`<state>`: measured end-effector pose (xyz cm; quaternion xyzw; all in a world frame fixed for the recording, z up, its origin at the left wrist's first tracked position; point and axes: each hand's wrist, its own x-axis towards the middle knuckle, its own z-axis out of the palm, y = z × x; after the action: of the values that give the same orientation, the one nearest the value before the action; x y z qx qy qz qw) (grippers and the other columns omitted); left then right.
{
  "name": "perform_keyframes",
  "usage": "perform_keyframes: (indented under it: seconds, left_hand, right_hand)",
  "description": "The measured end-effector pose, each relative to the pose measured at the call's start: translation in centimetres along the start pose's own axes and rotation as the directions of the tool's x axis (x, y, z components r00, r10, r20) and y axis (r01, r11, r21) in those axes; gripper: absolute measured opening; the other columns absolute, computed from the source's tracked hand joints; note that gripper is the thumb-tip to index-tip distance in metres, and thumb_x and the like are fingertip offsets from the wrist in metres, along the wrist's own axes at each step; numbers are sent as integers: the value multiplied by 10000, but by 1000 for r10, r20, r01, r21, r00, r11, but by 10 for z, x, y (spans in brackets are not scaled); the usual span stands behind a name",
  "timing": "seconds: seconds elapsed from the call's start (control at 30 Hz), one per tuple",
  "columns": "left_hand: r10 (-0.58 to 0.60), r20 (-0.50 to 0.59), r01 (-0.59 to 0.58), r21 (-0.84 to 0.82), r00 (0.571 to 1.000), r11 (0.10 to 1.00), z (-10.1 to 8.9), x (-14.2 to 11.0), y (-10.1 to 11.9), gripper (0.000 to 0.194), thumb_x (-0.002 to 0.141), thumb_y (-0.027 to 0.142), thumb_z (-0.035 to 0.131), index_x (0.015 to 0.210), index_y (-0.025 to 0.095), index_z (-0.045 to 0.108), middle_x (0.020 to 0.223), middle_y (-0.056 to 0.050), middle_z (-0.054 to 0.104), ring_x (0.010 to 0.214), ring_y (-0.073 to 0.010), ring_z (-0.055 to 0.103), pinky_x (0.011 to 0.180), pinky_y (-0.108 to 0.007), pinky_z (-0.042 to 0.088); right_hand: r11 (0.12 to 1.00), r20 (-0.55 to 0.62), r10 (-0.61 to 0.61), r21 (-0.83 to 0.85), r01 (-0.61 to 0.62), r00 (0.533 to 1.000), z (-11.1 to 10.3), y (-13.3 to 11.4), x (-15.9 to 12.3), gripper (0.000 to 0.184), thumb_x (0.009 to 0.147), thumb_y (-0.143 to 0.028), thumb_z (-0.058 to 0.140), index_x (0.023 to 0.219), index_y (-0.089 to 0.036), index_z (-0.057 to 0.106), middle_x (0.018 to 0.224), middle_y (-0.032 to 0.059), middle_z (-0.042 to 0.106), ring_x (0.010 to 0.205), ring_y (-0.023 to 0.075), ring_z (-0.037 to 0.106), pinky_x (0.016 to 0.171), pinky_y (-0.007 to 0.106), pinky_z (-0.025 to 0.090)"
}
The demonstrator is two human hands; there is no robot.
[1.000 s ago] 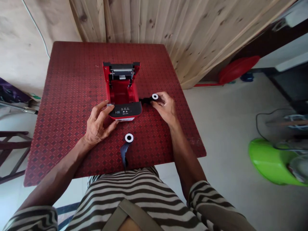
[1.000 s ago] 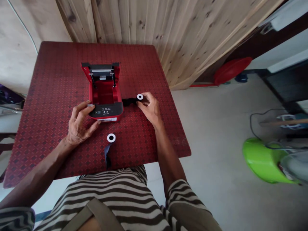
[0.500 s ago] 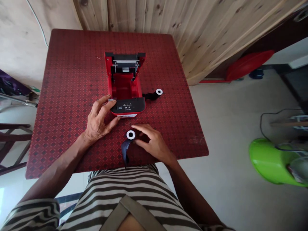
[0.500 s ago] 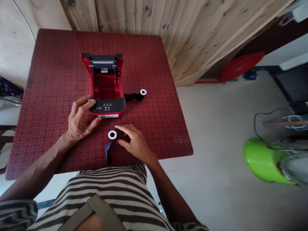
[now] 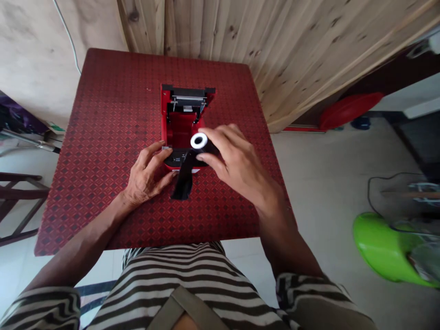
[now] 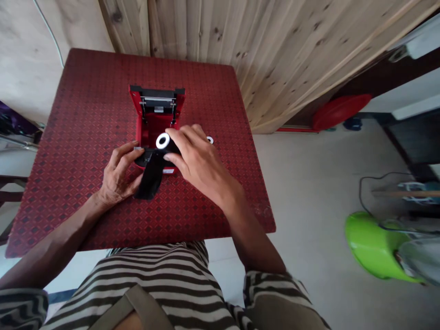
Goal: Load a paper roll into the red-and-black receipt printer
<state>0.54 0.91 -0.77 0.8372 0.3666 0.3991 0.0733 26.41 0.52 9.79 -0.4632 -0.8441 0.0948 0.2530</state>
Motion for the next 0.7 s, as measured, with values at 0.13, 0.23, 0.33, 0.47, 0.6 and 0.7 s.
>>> perform_keyframes:
  seconds: [0.13, 0.23, 0.33, 0.47, 0.6, 0.7]
  left_hand:
    - [-3, 0, 3, 0, 1000, 1000, 2, -2, -1, 638, 961, 385, 736, 1527, 229, 487, 1504, -181, 569, 1363, -300, 622, 1131, -451, 592]
    - [9, -7, -9, 9, 1000, 1000, 3, -3, 0, 662, 958, 363, 747, 1545, 241, 464, 1505, -183, 567, 1372, -301, 617, 1124, -461, 597]
    - [10, -12, -9, 24, 1000, 1000, 3, -3, 1, 659, 963, 364, 740, 1546, 234, 461, 1492, -187, 570, 1358, -300, 624, 1101, -456, 611]
    - [9, -14, -8, 33, 1000, 999, 3, -2, 3, 659, 962, 357, 742, 1544, 231, 460, 1486, -186, 576, 1331, -291, 639, 1091, -445, 615]
    - [0, -6, 0, 13, 1000, 1000, 3, -2, 3, 678, 965, 354, 736, 1563, 254, 434, 1519, -177, 563, 1357, -295, 627, 1106, -456, 606]
    - [-10, -11, 10, 12, 1000, 1000, 3, -2, 3, 667, 955, 341, 749, 1548, 244, 459, 1503, -179, 569, 1362, -296, 623, 1108, -455, 608]
  right_hand:
    - [986, 187, -33, -155, 62, 982, 19, 16, 48, 275, 988, -82, 605, 1243, -137, 692, 1159, 143, 738, 1169, 308, 639, 1064, 498, 538]
    - [974, 307, -11, -211, 80, 952, 31, 18, 68, 248, 989, -47, 563, 1168, -119, 719, 1130, 152, 758, 1137, 289, 657, 1039, 446, 528]
    - [960, 404, 33, -268, 84, 914, 31, 14, 78, 211, 999, -75, 573, 1113, -131, 740, 1097, 144, 773, 1099, 275, 678, 997, 406, 511]
    - [969, 407, 105, -248, 0, 907, 25, 12, 83, 238, 987, -95, 599, 1173, -160, 731, 1113, 125, 781, 1051, 261, 705, 928, 377, 498]
    - [982, 399, 130, -180, -62, 908, 27, 14, 80, 287, 967, -64, 588, 1202, -174, 712, 1135, 108, 795, 1074, 269, 722, 912, 372, 497]
    - [973, 410, 173, -210, -91, 895, 32, 14, 79, 326, 964, -54, 589, 1257, -152, 693, 1160, 137, 796, 1089, 293, 735, 914, 385, 507]
